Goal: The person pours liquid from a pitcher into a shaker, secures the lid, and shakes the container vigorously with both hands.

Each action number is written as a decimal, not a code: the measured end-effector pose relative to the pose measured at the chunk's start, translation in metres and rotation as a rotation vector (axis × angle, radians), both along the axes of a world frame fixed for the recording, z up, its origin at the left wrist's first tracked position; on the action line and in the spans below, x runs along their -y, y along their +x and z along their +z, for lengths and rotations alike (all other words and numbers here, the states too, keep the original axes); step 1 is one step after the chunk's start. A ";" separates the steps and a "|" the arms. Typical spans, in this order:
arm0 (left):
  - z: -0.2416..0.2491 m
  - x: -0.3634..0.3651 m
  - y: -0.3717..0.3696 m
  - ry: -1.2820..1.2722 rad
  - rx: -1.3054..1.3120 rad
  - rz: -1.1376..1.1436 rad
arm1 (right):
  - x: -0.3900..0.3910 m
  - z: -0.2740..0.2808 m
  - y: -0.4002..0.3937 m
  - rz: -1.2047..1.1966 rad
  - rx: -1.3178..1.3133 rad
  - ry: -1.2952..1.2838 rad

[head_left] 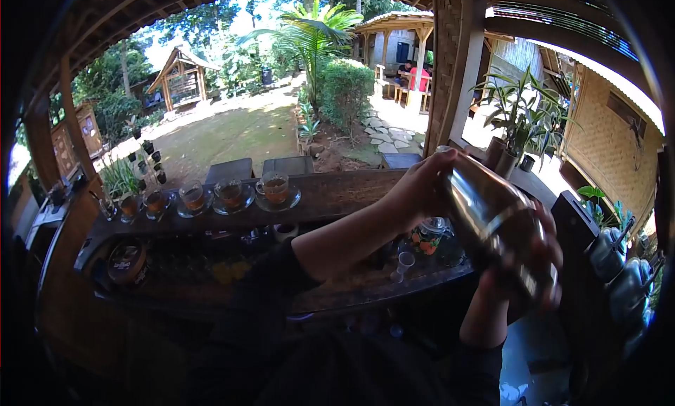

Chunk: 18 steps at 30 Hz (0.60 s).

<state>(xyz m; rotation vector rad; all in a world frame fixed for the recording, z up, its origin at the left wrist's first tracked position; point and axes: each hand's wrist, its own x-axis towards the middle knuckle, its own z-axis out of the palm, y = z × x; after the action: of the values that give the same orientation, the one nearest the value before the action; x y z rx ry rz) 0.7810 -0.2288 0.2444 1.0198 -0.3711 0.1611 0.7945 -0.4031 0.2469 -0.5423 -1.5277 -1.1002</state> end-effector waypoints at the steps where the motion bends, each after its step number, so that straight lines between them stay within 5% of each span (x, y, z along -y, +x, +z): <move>1: -0.006 -0.007 0.000 -0.053 -0.151 0.079 | -0.008 0.008 0.013 -0.130 -0.170 -0.016; 2: -0.019 -0.012 0.002 -0.059 -0.211 0.235 | -0.022 0.005 0.029 -0.053 -0.368 -0.101; 4: -0.039 -0.018 0.008 -0.176 -0.242 0.151 | -0.025 -0.008 0.034 -0.166 -0.307 -0.092; 8: -0.008 0.018 -0.030 0.001 0.140 0.035 | 0.011 -0.032 -0.004 -0.131 0.268 0.078; 10: 0.002 0.028 -0.037 0.082 0.243 0.086 | 0.008 -0.057 0.058 0.050 0.588 0.413; 12: 0.002 0.020 -0.017 -0.145 0.076 0.186 | -0.005 -0.010 0.029 0.148 0.195 -0.012; 14: -0.024 -0.014 0.003 -0.340 -0.265 0.015 | -0.038 -0.004 0.066 0.186 -0.197 -0.057; 16: -0.032 -0.012 0.008 -0.446 -0.329 0.204 | -0.051 0.004 0.080 0.333 -0.754 -0.223; 18: -0.034 -0.002 -0.001 -0.315 -0.226 0.278 | -0.045 0.006 0.074 0.360 -0.497 -0.132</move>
<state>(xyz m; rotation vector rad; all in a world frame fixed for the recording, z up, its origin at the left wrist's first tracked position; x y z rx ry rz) 0.7797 -0.2270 0.2104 0.7638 0.0060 0.3396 0.8685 -0.3580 0.2525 -0.5538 -1.2007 -0.5378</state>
